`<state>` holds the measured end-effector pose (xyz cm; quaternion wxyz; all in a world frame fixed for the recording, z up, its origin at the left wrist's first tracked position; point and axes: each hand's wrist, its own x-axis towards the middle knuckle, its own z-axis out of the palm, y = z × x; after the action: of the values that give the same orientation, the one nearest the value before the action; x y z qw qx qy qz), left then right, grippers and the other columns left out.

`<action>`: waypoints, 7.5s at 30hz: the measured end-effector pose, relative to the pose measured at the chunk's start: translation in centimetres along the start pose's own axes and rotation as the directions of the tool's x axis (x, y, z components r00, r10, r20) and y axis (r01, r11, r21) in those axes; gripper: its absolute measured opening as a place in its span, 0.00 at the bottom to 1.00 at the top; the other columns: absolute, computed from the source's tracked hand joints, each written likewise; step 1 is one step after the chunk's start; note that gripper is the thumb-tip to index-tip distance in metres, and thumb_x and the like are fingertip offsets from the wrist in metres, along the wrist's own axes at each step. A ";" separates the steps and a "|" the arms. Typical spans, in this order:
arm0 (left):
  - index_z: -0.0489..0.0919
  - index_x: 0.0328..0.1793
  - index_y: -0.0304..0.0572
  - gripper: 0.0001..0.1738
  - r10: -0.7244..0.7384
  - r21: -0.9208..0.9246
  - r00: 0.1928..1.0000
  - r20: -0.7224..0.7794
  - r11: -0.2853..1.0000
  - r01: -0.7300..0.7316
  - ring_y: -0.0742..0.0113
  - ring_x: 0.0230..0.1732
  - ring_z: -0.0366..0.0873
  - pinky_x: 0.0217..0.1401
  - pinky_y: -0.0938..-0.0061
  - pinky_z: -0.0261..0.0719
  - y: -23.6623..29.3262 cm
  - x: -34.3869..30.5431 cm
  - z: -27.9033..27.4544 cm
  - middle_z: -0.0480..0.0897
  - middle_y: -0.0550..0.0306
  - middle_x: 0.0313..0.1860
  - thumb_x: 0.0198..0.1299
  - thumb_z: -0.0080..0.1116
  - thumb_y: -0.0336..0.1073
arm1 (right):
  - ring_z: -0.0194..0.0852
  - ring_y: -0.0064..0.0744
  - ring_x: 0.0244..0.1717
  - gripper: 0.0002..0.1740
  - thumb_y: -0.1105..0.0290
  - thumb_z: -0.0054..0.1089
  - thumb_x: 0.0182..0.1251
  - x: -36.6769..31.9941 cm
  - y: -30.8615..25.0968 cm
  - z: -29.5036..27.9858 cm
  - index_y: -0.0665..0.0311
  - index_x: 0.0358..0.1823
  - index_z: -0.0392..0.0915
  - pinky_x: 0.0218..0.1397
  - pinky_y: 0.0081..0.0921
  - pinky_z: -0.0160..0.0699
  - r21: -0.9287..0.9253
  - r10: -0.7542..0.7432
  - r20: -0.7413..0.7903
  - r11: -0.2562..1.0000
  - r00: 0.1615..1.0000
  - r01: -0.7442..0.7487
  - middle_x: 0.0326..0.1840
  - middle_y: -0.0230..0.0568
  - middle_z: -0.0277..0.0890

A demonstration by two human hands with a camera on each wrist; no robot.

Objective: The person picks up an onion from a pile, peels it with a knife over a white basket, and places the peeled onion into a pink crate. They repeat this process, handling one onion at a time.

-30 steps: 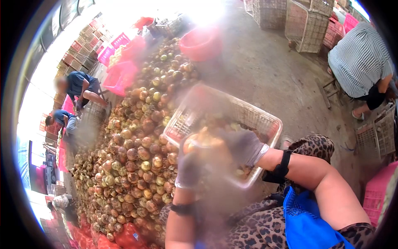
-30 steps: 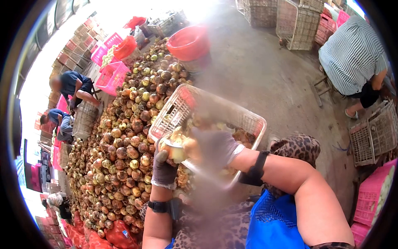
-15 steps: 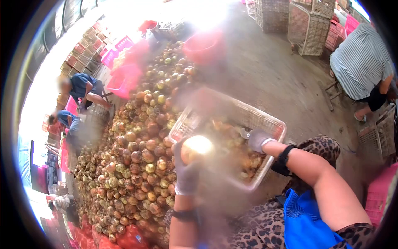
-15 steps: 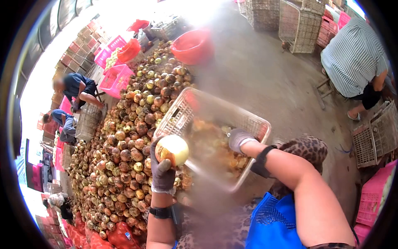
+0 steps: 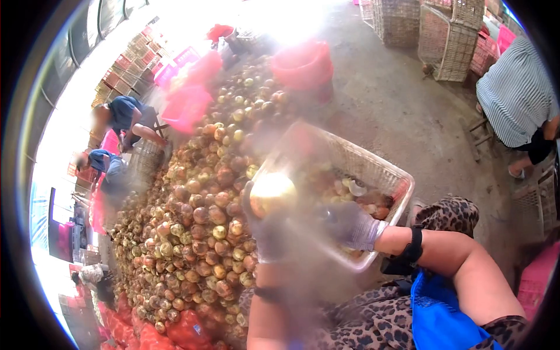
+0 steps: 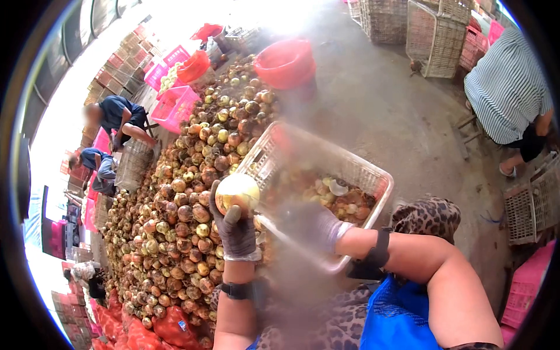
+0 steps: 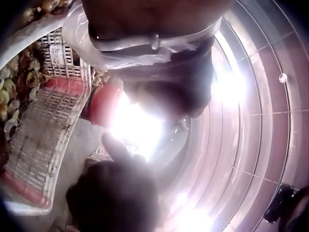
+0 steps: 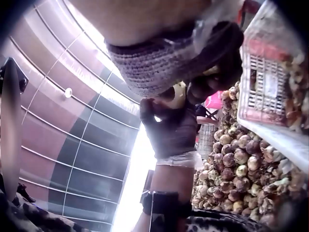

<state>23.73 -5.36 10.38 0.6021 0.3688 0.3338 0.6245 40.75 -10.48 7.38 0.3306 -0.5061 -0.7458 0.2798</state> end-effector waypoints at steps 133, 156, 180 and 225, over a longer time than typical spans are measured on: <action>0.65 0.67 0.40 0.42 -0.329 -0.177 0.913 0.240 0.910 0.375 0.48 0.62 0.70 0.66 0.48 0.67 -2.6 -0.1 -2.1 0.72 0.47 0.62 0.53 0.55 0.61 | 0.78 0.32 0.40 0.17 0.64 0.61 0.63 2.1 6.8 -1.5 0.65 0.50 0.76 0.40 0.28 0.78 0.279 0.348 -0.045 0.904 0.936 -0.323 0.42 0.42 0.78; 0.67 0.62 0.39 0.42 -0.282 -0.090 0.925 0.256 0.945 0.313 0.58 0.52 0.75 0.53 0.67 0.78 -3.2 -1.7 0.2 0.75 0.50 0.53 0.46 0.63 0.59 | 0.76 0.25 0.34 0.15 0.70 0.63 0.54 2.2 2.8 -1.7 0.64 0.44 0.77 0.40 0.26 0.77 0.294 0.180 -0.174 0.948 0.968 -0.124 0.32 0.37 0.78; 0.66 0.65 0.37 0.51 -0.335 -0.318 0.911 0.239 0.860 0.400 0.45 0.61 0.70 0.65 0.45 0.65 -2.6 -1.1 -0.1 0.72 0.44 0.61 0.46 0.55 0.72 | 0.75 0.25 0.32 0.10 0.69 0.54 0.61 3.5 8.0 0.2 0.66 0.42 0.75 0.31 0.23 0.76 0.653 0.263 -0.107 0.746 0.959 -0.132 0.30 0.29 0.74; 0.39 0.77 0.49 0.67 0.468 0.556 0.729 0.500 0.472 -0.684 0.57 0.56 0.73 0.58 0.65 0.77 -1.2 1.1 -1.4 0.67 0.44 0.60 0.37 0.77 0.37 | 0.74 0.22 0.36 0.26 0.67 0.65 0.57 2.0 0.8 -1.8 0.62 0.58 0.73 0.42 0.21 0.78 0.553 0.188 -0.161 0.830 0.969 -0.069 0.37 0.30 0.77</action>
<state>23.11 -4.15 8.75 0.2020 0.7452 0.3127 0.5533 42.12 -8.13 8.32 0.5170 -0.4673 -0.5611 0.4467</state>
